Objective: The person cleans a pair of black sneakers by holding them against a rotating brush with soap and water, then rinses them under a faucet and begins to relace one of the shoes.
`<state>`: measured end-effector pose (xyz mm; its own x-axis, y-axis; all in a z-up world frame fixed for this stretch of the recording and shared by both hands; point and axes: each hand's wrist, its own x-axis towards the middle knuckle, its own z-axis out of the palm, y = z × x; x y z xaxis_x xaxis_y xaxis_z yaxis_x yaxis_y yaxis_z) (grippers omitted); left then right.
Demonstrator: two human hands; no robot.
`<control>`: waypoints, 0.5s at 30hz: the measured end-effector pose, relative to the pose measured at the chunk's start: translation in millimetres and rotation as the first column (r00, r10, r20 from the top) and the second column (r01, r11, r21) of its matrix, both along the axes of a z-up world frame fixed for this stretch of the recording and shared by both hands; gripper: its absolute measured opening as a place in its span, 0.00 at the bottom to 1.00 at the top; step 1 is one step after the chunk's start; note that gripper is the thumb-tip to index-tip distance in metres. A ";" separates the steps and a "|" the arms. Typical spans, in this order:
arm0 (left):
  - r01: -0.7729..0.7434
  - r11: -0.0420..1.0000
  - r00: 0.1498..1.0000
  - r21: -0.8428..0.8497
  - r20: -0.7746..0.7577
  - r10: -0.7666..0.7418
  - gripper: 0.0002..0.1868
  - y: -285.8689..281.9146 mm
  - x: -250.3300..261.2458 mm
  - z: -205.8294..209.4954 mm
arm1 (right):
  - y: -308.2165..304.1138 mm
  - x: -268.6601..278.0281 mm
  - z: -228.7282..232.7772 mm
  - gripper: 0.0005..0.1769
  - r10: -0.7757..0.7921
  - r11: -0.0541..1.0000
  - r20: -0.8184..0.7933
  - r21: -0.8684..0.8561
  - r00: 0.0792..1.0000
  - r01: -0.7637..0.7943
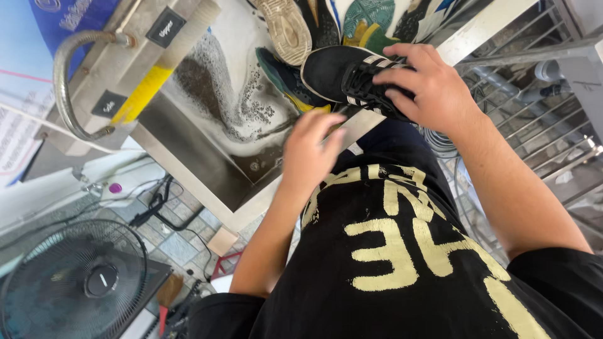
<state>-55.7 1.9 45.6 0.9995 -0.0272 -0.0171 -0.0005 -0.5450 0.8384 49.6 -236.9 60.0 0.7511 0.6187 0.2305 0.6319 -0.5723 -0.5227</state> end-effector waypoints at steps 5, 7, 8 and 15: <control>0.136 0.991 0.967 -0.014 0.217 -0.130 0.21 -50.8 42.3 -7.7 | 0.1 9.2 -5.7 0.11 0.118 0.986 0.044 -0.121 0.992 -0.112; 0.088 0.995 0.979 -0.051 0.189 -0.077 0.23 -57.4 42.1 -9.4 | -5.3 12.8 -12.0 0.10 0.155 0.973 0.035 -0.176 0.987 -0.146; 0.057 0.995 0.985 -0.086 0.165 -0.043 0.25 -59.3 42.0 -9.9 | -7.9 13.2 -14.3 0.09 0.121 0.981 -0.001 -0.152 0.993 -0.120; -0.093 0.995 0.979 -0.024 0.179 0.095 0.14 -81.9 39.8 -11.8 | -10.8 12.2 -24.4 0.05 -0.127 0.992 -0.304 -0.024 0.944 0.126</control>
